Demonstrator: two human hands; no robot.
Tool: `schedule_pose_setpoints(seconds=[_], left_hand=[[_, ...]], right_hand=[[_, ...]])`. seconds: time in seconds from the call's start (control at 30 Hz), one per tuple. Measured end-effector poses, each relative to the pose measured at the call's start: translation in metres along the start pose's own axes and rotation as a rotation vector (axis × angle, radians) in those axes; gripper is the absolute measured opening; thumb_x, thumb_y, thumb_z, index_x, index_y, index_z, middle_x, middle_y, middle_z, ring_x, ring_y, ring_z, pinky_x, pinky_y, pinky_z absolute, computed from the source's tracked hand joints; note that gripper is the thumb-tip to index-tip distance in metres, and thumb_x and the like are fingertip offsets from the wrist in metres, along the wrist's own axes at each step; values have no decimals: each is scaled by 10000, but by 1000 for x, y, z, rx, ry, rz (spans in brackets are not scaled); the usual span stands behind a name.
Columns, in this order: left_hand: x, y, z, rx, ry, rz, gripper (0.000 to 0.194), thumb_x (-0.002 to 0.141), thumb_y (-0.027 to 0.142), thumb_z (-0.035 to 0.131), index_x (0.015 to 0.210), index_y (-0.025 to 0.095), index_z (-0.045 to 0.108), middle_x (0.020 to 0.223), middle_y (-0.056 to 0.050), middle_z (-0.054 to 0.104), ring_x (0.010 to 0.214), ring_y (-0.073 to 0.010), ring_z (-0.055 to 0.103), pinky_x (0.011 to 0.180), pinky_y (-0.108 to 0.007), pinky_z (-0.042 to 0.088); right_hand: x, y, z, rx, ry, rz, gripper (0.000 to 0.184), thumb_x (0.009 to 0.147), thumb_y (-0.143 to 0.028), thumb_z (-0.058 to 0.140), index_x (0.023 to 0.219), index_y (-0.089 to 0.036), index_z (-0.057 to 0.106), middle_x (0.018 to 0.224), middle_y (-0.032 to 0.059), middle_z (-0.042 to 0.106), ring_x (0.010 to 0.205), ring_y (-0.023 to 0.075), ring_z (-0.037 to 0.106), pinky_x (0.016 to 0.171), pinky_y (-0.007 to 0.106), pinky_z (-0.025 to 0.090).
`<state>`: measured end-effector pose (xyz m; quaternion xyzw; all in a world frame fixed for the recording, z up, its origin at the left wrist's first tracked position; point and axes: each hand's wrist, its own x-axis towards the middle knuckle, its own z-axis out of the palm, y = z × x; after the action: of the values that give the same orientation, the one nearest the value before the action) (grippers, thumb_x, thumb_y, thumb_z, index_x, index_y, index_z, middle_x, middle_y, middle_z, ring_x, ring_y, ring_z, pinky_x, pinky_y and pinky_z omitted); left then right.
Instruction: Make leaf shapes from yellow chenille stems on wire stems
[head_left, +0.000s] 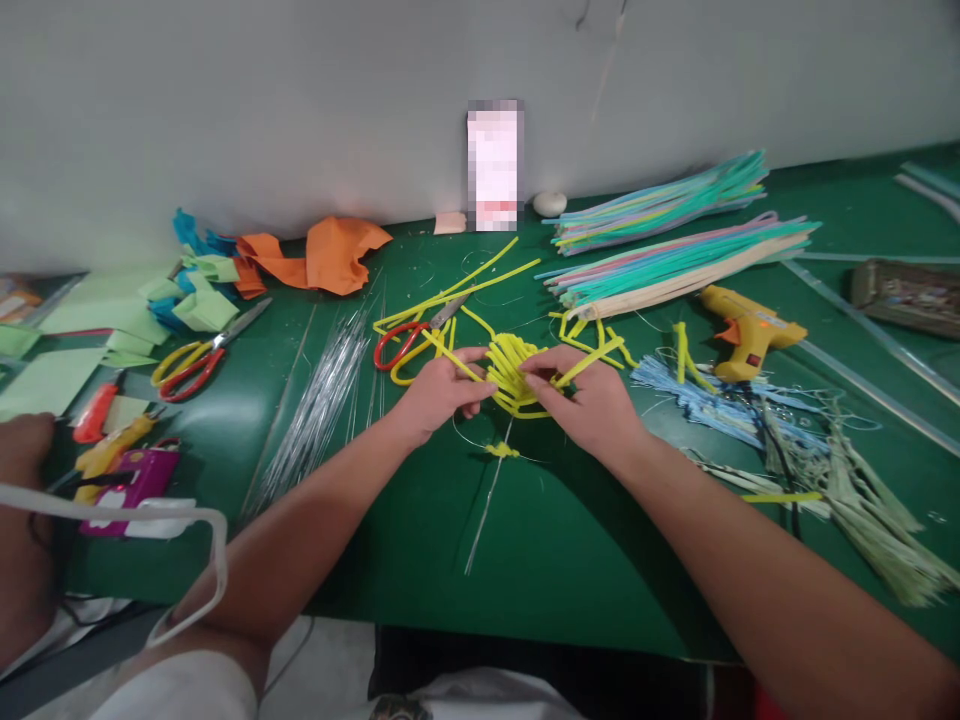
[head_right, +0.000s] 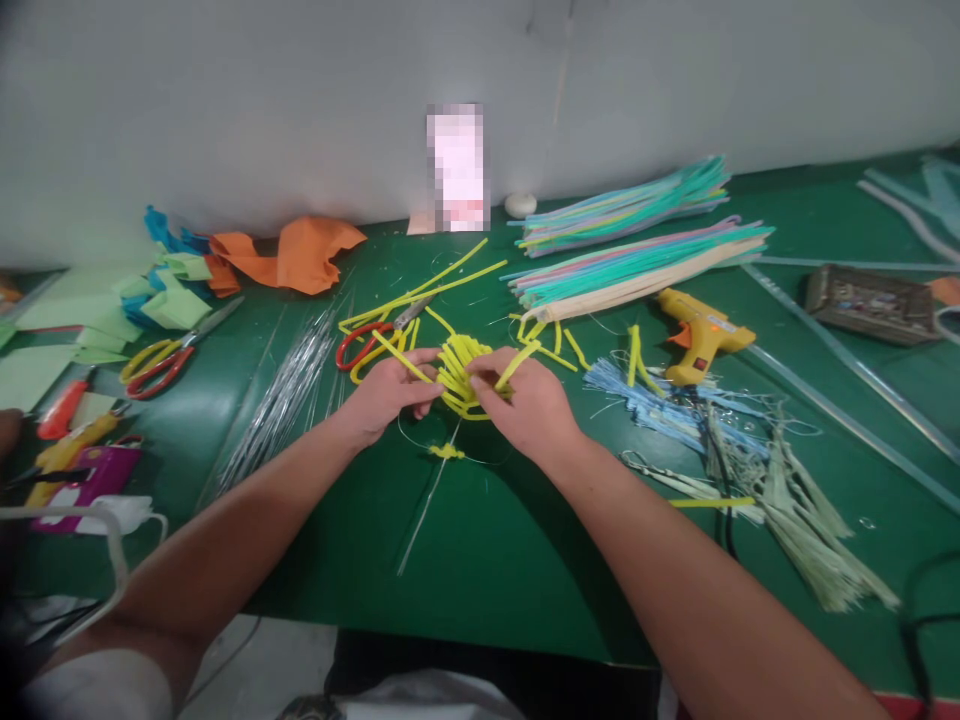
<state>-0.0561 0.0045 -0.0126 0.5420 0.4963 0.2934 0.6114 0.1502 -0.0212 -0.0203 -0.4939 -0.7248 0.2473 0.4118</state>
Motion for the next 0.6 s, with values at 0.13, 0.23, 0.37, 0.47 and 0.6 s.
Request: schedule_pose_setpoints(seconds=[0.13,0.23,0.37,0.47,0.6], left_hand=[[0,-1,2,-29,16,35,561,754,313,746,1250,124,563,627,35,589,498,-85,552,487,-215,452],[-1,0,4,-24,18,39,505,759,266,734,1213,126,562,666,41,577,501,-75,553,472,-207,441],[-2,0,6,-8,-20,42,443,775,242,712,1180,139,566,716,28,602,508,-64,551,480,-200,433],[-2,0,7,-16,-39,51,444,763,233,717,1174,148,571,761,16,621,515,-61,552,494,-205,435],[-2,1,7,-7,-26,29,534,723,204,746,1215,133,550,708,29,602,512,-72,544,499,-216,429]], right_hand=[[4,3,3,-51,-29,-177,150,820,-237,615,912,-235,734,997,80,709,978,251,649,879,433,507],[8,7,6,-154,-84,-314,189,838,-236,590,933,-246,753,1098,88,706,1085,278,614,960,490,458],[10,10,9,-225,-123,-348,326,833,-161,545,1081,-270,727,1279,87,636,1224,290,546,1022,525,414],[9,11,10,-237,-160,-348,376,831,-155,530,1138,-293,697,1327,76,601,1240,285,538,1033,534,409],[7,12,13,-263,-188,-308,426,800,-223,599,1222,-263,647,1409,114,525,1304,343,474,1050,584,384]])
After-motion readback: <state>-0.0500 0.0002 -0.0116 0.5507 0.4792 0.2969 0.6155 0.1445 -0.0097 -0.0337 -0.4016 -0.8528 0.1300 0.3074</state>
